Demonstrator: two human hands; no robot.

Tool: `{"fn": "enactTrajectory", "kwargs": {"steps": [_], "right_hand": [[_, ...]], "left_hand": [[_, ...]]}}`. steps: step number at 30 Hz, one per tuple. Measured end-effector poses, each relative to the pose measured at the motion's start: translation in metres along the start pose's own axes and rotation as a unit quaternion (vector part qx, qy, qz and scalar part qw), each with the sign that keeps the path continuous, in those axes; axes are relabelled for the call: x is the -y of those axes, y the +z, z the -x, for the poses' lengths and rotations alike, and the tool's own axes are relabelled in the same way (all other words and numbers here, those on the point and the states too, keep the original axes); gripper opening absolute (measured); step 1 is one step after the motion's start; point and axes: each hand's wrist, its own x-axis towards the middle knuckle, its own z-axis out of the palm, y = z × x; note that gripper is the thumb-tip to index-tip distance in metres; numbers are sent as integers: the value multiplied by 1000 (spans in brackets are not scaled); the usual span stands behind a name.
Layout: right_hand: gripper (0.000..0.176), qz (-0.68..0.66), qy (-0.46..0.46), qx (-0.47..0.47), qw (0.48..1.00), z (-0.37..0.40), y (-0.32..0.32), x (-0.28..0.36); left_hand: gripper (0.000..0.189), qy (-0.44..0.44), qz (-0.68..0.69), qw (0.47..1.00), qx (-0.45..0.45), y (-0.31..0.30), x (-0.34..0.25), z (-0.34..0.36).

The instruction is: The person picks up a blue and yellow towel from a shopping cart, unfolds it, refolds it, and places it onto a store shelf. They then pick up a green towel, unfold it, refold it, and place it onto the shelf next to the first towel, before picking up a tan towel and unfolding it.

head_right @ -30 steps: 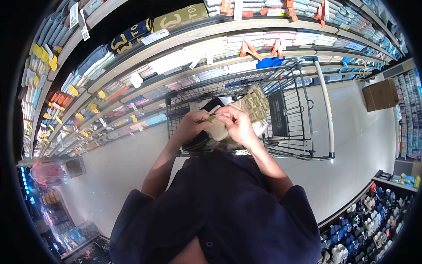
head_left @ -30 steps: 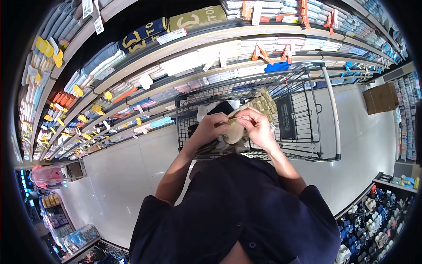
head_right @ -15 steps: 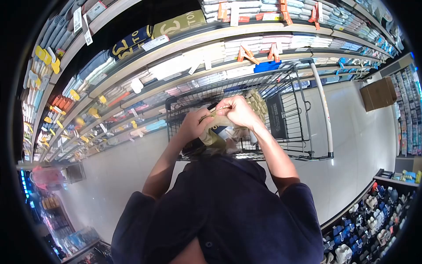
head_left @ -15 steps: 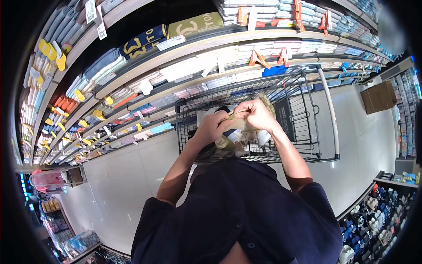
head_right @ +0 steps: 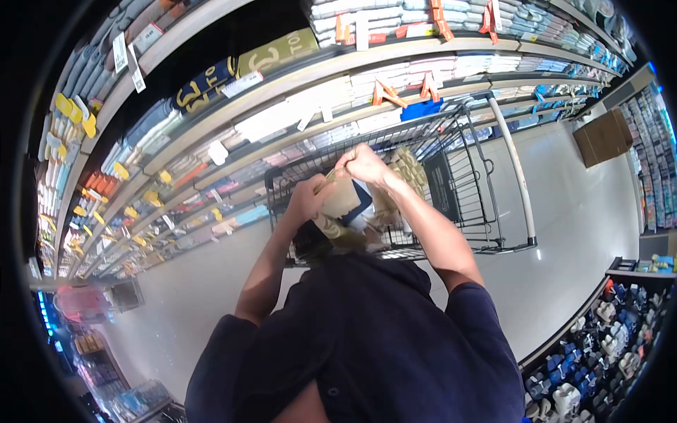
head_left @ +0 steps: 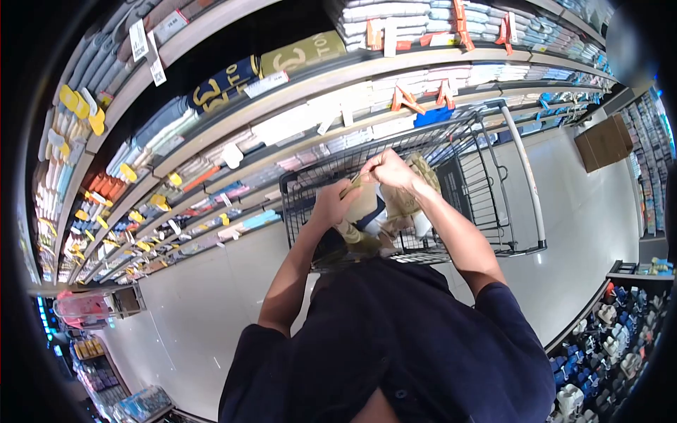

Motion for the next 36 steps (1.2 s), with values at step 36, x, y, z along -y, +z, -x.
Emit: {"fn": "enactTrajectory", "kwargs": {"steps": [36], "right_hand": [[8,-195,-38,-253,947,124,-75,-12]], "left_hand": [[16,-102,270,947,-140,-79,37,71]]}}
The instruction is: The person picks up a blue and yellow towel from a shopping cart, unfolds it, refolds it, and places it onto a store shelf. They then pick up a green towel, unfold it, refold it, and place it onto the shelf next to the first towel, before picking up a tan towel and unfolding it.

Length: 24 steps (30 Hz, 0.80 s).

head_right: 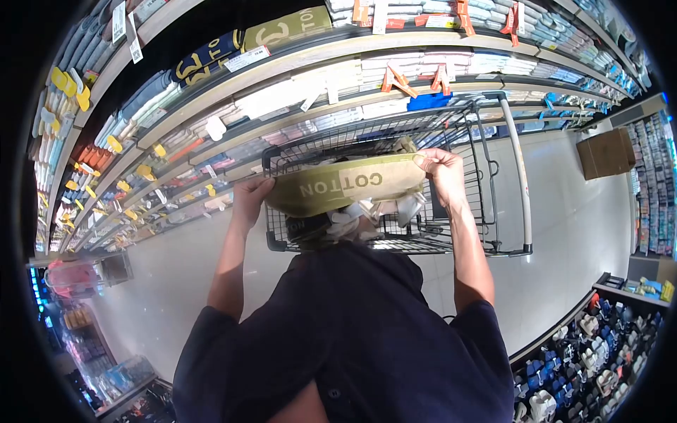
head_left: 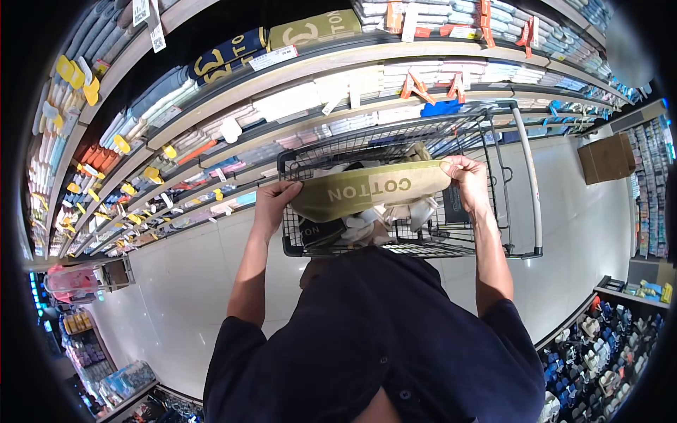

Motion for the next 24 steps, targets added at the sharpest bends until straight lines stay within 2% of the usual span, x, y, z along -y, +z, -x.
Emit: {"fn": "enactTrajectory", "kwargs": {"steps": [4,7,18,20,22,23,24], "right_hand": [[9,7,-15,16,1000,3,-1,-2],[12,-20,-63,15,998,3,1,-7],[13,-43,-38,5,998,8,-2,-18],[14,-41,-58,-2,997,6,-2,-19],[14,22,-46,-10,999,-2,3,-19],[14,67,-51,-6,996,-13,3,-26],[14,112,-57,-1,992,-27,4,-36]], "left_hand": [[12,1,15,1000,-16,-1,0,2],[11,18,16,1000,-6,-6,-2,4],[10,25,6,1000,-16,-1,-3,11],[16,21,14,1000,-7,0,-3,9],[23,14,-45,999,18,2,-6,3],[30,26,-176,983,47,-2,-8,-5],[30,25,-176,983,47,-4,-3,-16]]}}
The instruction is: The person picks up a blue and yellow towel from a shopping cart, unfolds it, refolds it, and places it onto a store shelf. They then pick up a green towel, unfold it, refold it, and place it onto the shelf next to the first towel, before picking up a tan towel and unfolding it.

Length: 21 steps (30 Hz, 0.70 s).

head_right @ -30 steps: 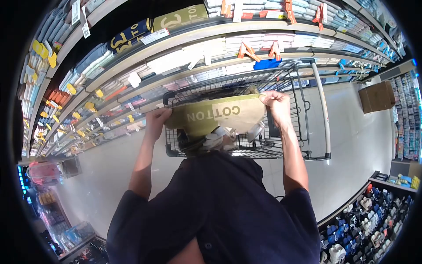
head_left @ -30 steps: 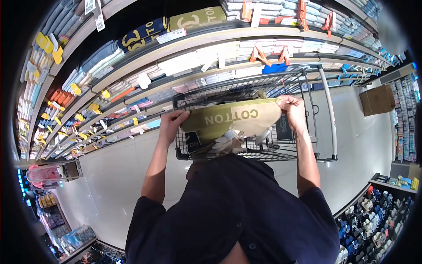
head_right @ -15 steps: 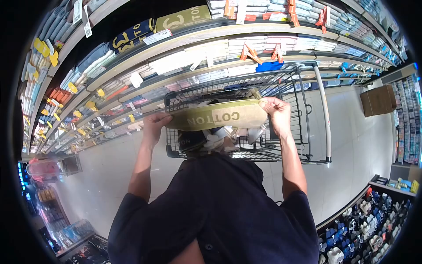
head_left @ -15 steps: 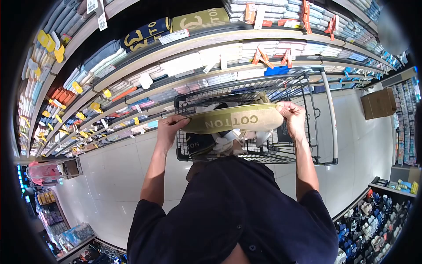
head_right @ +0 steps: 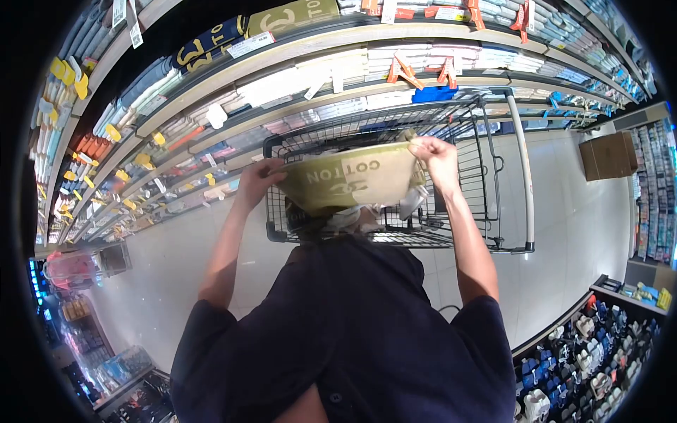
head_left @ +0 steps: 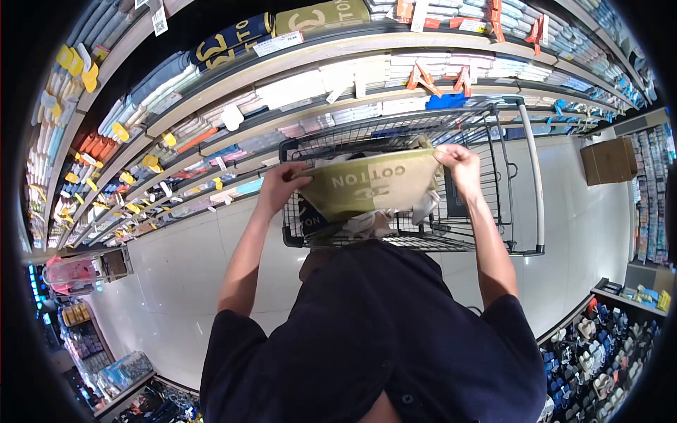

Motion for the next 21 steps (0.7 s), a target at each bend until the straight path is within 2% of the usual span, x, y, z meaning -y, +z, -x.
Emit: {"fn": "enactTrajectory", "kwargs": {"steps": [2,3,5,7,8,10,11,12,13,15,16,17,19,20,21], "right_hand": [[16,-26,-26,21,999,-22,5,-10],[19,-58,-48,25,997,-27,5,-7],[26,-99,-85,32,991,-23,4,15],[27,-58,-74,33,995,-2,0,41],[27,-24,-67,32,997,11,-1,49],[26,55,-40,69,995,35,-7,48],[25,65,-36,112,991,45,-11,35],[22,130,-83,156,976,51,-11,22],[20,163,-59,182,968,58,-9,6],[20,220,-12,231,948,69,1,-35],[21,244,13,255,935,74,6,-61],[23,274,15,277,921,76,11,-89],[25,336,-8,317,887,81,18,-157],[25,369,-35,334,867,83,18,-181],[24,377,-10,350,858,86,21,-184]], "left_hand": [[30,-11,-32,999,-10,1,7,-21],[23,-14,7,1000,-20,-3,2,-25],[20,6,-22,999,-36,-14,-17,-25],[15,46,-117,991,-47,-25,-36,-13],[15,44,-116,991,-46,-28,-38,-3],[15,137,-122,983,11,-31,-37,19],[15,133,-121,984,13,-27,-28,28],[14,86,-130,988,22,-20,-10,36],[14,38,-138,989,32,-13,11,44],[11,61,-172,981,72,6,69,53],[14,30,-210,970,116,15,94,58],[17,-2,-246,956,158,26,116,63],[17,-18,-275,945,179,48,158,75],[17,-29,-303,932,197,55,169,78],[17,-31,-302,932,199,57,174,78]]}}
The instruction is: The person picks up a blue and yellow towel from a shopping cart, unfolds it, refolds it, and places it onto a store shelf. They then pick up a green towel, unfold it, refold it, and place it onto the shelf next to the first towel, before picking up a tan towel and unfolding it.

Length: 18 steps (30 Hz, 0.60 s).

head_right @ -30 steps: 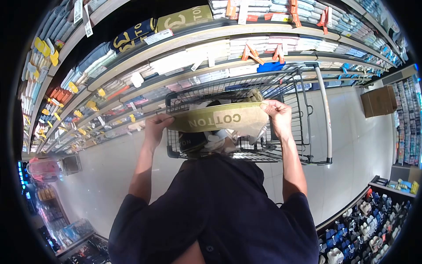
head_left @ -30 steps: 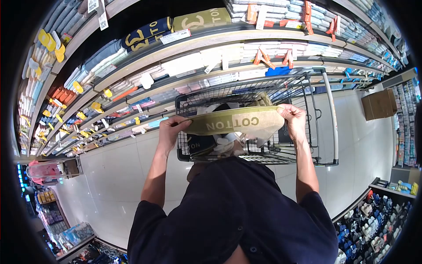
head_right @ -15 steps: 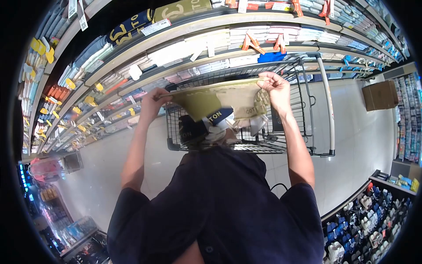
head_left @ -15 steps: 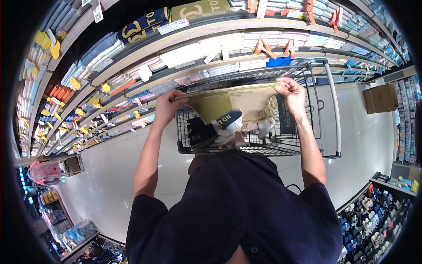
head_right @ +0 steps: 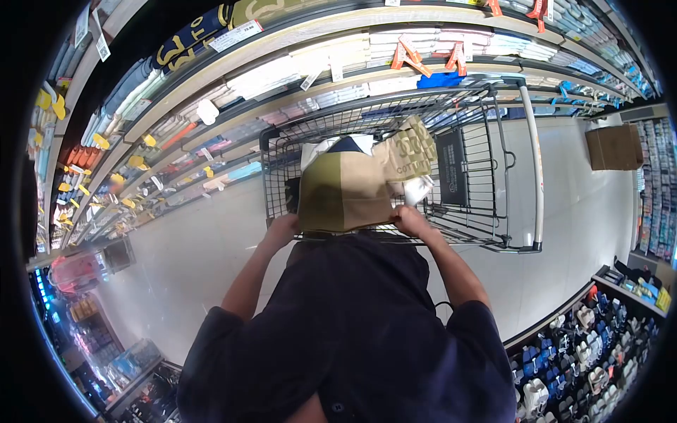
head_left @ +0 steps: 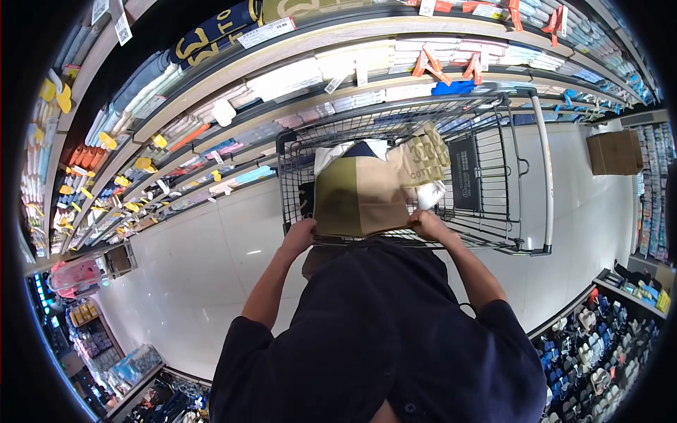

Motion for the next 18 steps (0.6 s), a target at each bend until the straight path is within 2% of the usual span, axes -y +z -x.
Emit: {"fn": "enactTrajectory", "kwargs": {"steps": [3,5,7,9,11,13,14,16,18], "right_hand": [[23,-24,54,51,997,0,3,4],[21,-9,47,66,997,-4,-8,5],[22,-91,92,179,975,-19,-26,4],[26,-147,98,164,970,-38,-49,5],[27,-147,134,124,972,-69,-73,10],[30,-103,146,75,981,-113,-71,-15],[30,-105,151,77,980,-133,-61,-32],[34,-117,179,-44,976,-175,-44,-63],[36,-90,195,-63,975,-204,-33,-77]], "left_hand": [[16,-10,18,1000,-22,3,5,-4],[17,24,-14,999,27,-2,13,-6],[16,15,12,997,69,-12,18,-14],[15,8,34,993,109,-33,15,-34],[12,-20,32,999,32,-51,15,-67],[15,-27,34,998,-37,-57,24,-109],[15,-27,36,998,-32,-56,29,-130],[21,-90,17,991,-92,-56,41,-174],[22,-78,-11,992,-103,-38,66,-208]]}}
